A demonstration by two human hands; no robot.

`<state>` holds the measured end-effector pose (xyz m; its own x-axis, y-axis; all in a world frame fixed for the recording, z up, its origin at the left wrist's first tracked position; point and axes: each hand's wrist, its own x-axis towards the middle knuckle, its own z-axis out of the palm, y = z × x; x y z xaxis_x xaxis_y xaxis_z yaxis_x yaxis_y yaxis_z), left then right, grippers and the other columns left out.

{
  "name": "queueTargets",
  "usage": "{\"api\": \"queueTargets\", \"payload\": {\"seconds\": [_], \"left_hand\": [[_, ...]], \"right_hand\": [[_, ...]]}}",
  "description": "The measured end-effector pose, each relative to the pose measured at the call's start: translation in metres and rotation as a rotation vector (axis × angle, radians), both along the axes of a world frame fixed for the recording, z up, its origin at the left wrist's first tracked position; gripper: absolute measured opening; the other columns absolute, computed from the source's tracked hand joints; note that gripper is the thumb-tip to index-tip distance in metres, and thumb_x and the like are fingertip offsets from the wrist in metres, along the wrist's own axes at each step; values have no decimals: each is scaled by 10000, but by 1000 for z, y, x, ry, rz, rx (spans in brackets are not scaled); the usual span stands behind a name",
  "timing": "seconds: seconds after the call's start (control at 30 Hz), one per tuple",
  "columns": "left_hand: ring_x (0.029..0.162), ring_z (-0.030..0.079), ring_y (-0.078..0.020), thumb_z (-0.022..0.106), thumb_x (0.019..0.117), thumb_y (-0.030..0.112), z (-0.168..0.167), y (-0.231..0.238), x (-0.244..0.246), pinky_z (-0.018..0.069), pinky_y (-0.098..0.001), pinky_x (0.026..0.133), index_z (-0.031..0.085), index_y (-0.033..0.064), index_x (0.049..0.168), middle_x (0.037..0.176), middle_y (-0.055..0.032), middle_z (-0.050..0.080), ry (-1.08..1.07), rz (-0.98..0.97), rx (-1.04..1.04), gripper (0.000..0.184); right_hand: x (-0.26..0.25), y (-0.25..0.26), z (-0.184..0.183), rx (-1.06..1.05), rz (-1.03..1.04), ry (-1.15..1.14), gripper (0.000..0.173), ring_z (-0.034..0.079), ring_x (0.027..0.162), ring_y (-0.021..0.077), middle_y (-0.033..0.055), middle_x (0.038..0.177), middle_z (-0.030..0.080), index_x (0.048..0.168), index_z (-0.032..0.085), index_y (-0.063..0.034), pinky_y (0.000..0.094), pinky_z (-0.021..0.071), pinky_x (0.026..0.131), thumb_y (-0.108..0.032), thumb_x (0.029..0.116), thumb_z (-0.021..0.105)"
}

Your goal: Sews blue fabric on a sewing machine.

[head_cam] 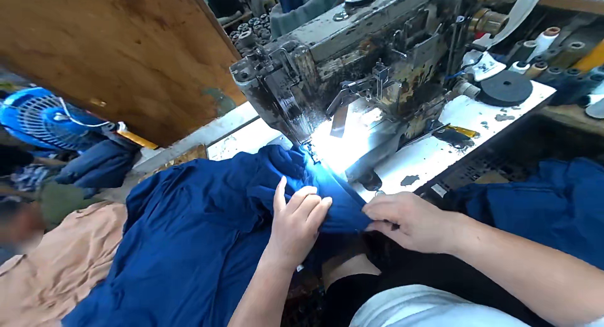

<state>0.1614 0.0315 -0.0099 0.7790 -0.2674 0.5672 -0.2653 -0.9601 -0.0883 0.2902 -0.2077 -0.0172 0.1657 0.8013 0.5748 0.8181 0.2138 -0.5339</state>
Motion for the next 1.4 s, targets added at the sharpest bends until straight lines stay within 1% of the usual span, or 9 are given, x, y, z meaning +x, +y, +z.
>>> {"api": "queueTargets", "payload": {"seconds": [0.07,0.2,0.37,0.57,0.67,0.73,0.87,1.17,1.4], "left_hand": [[1084,653,-220,576,982,71,10,-4,-8,279,-657,1141,700,189,1060,939,-8,690,-11,-2,79,188],[1077,651,-224,557,997,76,19,-4,-11,273,-672,1129,691,169,1030,937,-16,677,34,33,104,167],[1011,661,-256,563,960,40,31,20,9,328,-714,1062,704,167,1014,943,-37,669,77,87,148,197],[1003,681,-293,628,855,36,44,40,29,265,-766,1082,731,145,958,906,-52,700,182,170,78,182],[1225,628,-337,732,756,74,49,32,26,359,-764,1029,720,161,1188,1188,-85,706,309,109,22,441],[1303,596,-302,666,846,47,44,23,17,333,-770,1070,683,178,1269,1286,-56,688,345,-18,-11,443],[1022,694,-255,582,909,32,45,20,-5,350,-713,1068,713,189,1159,993,-30,711,272,-74,49,323],[1002,682,-303,557,931,2,58,37,9,362,-738,1027,732,194,1154,958,-68,675,241,22,144,342],[1027,686,-339,605,856,-67,65,46,18,327,-779,1028,753,191,1127,991,-98,701,287,264,172,402]], "right_hand": [[-3,-11,-14,9,-40,44,172,691,875,103,79,999,729,964,707,-44,212,565,788,-149,1012,580],[-8,-4,-21,35,-45,129,202,672,892,58,81,1023,727,965,708,-28,150,532,810,-167,1034,577],[10,34,-26,20,-71,136,178,697,894,91,82,1023,741,952,727,-36,206,567,798,-157,1005,608],[28,69,-15,-32,-90,183,226,681,871,102,66,942,722,945,731,-43,250,561,793,-206,1025,596],[20,60,-7,-116,-100,161,204,695,889,143,80,984,726,954,724,-37,301,579,802,-207,1007,625],[9,44,-3,-120,-109,103,152,707,864,167,90,1009,729,965,727,-35,320,595,773,-159,980,641],[1,16,-7,-52,-132,43,141,709,867,121,62,1071,744,1012,734,-66,260,585,751,-132,980,613],[10,48,-20,60,-169,131,159,721,963,110,78,1061,755,1014,749,-46,236,583,853,-140,999,622],[22,92,-25,147,-282,148,236,728,847,152,86,1019,774,1112,778,-64,311,595,774,-114,995,579]]}}
